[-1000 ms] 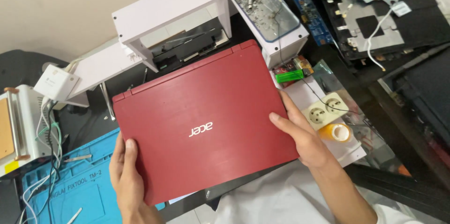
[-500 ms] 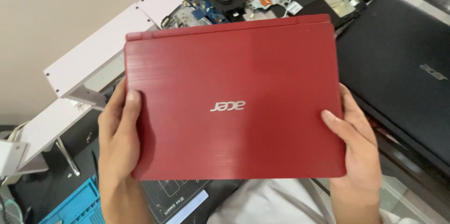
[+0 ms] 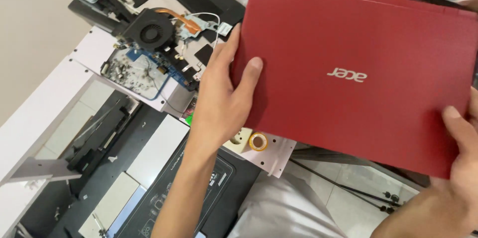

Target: Repairing a laptop by disassembling components and handling internal parts.

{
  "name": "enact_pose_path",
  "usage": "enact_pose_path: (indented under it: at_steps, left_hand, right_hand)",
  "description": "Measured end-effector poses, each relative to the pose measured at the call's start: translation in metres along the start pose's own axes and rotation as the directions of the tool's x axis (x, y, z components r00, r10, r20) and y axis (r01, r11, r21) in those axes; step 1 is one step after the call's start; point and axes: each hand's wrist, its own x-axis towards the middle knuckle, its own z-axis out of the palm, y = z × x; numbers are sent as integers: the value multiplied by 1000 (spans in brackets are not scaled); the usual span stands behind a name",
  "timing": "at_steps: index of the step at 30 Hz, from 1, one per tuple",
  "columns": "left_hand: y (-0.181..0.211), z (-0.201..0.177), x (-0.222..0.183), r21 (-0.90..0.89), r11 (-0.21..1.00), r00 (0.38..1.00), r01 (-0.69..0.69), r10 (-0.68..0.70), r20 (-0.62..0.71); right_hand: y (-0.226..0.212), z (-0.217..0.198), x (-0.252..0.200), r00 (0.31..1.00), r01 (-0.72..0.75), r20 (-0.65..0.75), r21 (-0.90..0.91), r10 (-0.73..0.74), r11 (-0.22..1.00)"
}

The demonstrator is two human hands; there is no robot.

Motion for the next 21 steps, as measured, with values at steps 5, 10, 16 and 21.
enact_pose_path:
  at_steps: [5, 10, 16, 21]
  left_hand:
    - [-17, 59, 44, 47, 983, 984, -177, 177, 14]
    - [-31, 101, 64, 84, 985, 986, -153, 147, 73]
    - [-42, 122, 69, 220, 964, 987, -147, 128, 96]
    - [-44, 127, 74, 285, 947, 988, -150, 132, 84]
  right_hand:
    - [18, -36, 28, 947, -312, -227, -490, 227, 814]
    - [52, -66, 45, 961, -252, -245, -606, 124, 755]
    - [67, -77, 58, 981, -172, -176, -624, 77, 763]
    - [72, -66, 64, 951, -294, -280, -698, 129, 653]
